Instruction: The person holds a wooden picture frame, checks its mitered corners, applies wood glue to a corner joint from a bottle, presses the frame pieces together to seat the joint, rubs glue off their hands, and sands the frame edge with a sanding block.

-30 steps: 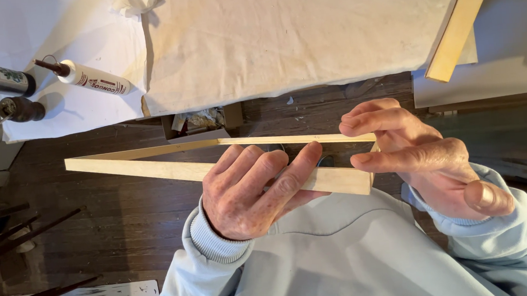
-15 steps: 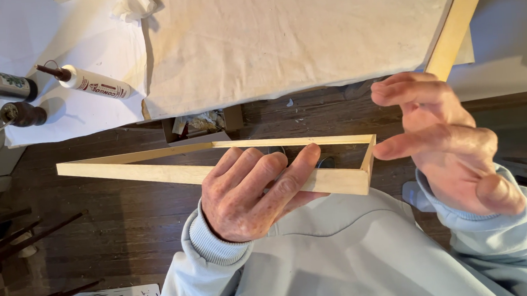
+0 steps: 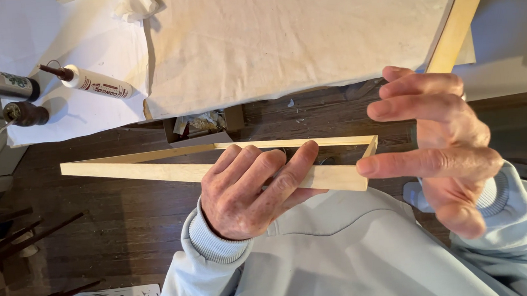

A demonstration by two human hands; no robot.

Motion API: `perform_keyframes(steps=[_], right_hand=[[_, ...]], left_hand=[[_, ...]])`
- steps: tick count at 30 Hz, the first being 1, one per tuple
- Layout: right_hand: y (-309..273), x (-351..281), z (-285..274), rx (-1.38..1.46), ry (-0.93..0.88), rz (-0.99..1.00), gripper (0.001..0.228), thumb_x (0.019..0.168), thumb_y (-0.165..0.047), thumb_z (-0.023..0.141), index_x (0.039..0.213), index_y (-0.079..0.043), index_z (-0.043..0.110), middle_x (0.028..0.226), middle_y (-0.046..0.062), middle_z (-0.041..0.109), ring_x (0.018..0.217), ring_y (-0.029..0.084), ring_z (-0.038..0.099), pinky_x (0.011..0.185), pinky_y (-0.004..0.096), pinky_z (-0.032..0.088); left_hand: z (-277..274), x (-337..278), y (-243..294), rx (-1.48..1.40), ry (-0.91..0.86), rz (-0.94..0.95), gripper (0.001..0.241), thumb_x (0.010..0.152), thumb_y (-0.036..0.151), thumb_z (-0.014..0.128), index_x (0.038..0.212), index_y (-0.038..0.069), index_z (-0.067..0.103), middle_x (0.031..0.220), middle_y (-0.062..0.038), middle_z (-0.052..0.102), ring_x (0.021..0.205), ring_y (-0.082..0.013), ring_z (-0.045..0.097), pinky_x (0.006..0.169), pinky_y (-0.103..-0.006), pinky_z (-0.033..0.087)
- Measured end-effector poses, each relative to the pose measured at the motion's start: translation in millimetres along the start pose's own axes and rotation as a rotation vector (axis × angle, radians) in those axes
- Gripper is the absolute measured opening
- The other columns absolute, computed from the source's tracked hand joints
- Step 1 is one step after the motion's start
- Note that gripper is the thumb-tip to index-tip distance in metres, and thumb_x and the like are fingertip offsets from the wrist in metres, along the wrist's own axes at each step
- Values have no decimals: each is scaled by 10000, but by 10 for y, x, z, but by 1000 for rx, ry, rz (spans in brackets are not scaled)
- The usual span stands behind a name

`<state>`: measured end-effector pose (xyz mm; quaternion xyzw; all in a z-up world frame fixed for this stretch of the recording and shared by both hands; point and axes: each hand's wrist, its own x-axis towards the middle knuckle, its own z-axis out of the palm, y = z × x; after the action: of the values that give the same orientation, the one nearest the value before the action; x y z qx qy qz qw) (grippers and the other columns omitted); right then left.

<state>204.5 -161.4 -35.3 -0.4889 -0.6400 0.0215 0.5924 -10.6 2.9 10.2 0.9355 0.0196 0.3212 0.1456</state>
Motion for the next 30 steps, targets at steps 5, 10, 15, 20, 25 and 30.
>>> perform_keyframes(steps=[5, 10, 15, 20, 25, 30], right_hand=[[44, -41, -58, 12, -6, 41, 706, 1075, -630, 241, 974, -158, 756, 1305, 168, 591, 1340, 311, 526, 1299, 619, 524], [77, -58, 9, -5, -47, 21, 758, 1102, -652, 246, 989, -166, 817, 1312, 150, 618, 1352, 255, 470, 1352, 620, 415], [265, -277, -43, 198, 4, 206, 526, 1030, -460, 413, 993, -66, 759, 1405, 150, 599, 1511, 255, 431, 1453, 589, 422], [433, -467, 157, 540, 93, 642, 394, 1003, -9, 677, 1393, -54, 655, 1488, 179, 677, 1318, 265, 730, 1269, 377, 652], [700, -664, 255, 439, 128, 684, 639, 923, -137, 758, 1531, -69, 572, 1524, 165, 659, 1222, 239, 739, 1146, 331, 665], [1077, -768, 915, 455, 105, 551, 1138, 767, -418, 599, 1801, -150, 208, 1803, 264, 312, 1487, 492, 493, 1359, 584, 453]], left_hand=[[22, 28, -8, 0, 25, 0, 280, 942, 247, 950, 1084, 38, 829, 862, -18, 596, 645, -143, 457, 583, -305, 392], [18, -62, -38, 12, -20, -34, 387, 937, 312, 925, 1192, 41, 819, 899, -16, 609, 673, -130, 493, 604, -303, 435], [-7, -265, -160, 27, -15, -114, 442, 951, 331, 903, 1251, 29, 786, 891, -2, 659, 681, -135, 501, 619, -310, 415], [-75, -704, -407, -9, 34, -338, 356, 950, 303, 839, 1179, 33, 798, 818, 11, 617, 704, -139, 541, 698, -301, 502], [-442, -1698, -963, -127, 257, -488, 245, 984, 184, 683, 1121, -10, 740, 778, -12, 588, 638, -134, 445, 623, -309, 429], [-972, -2704, -1378, -217, 617, -713, 265, 955, -50, 507, 1128, 88, 653, 967, -1, 643, 728, -77, 382, 709, -229, 355]])
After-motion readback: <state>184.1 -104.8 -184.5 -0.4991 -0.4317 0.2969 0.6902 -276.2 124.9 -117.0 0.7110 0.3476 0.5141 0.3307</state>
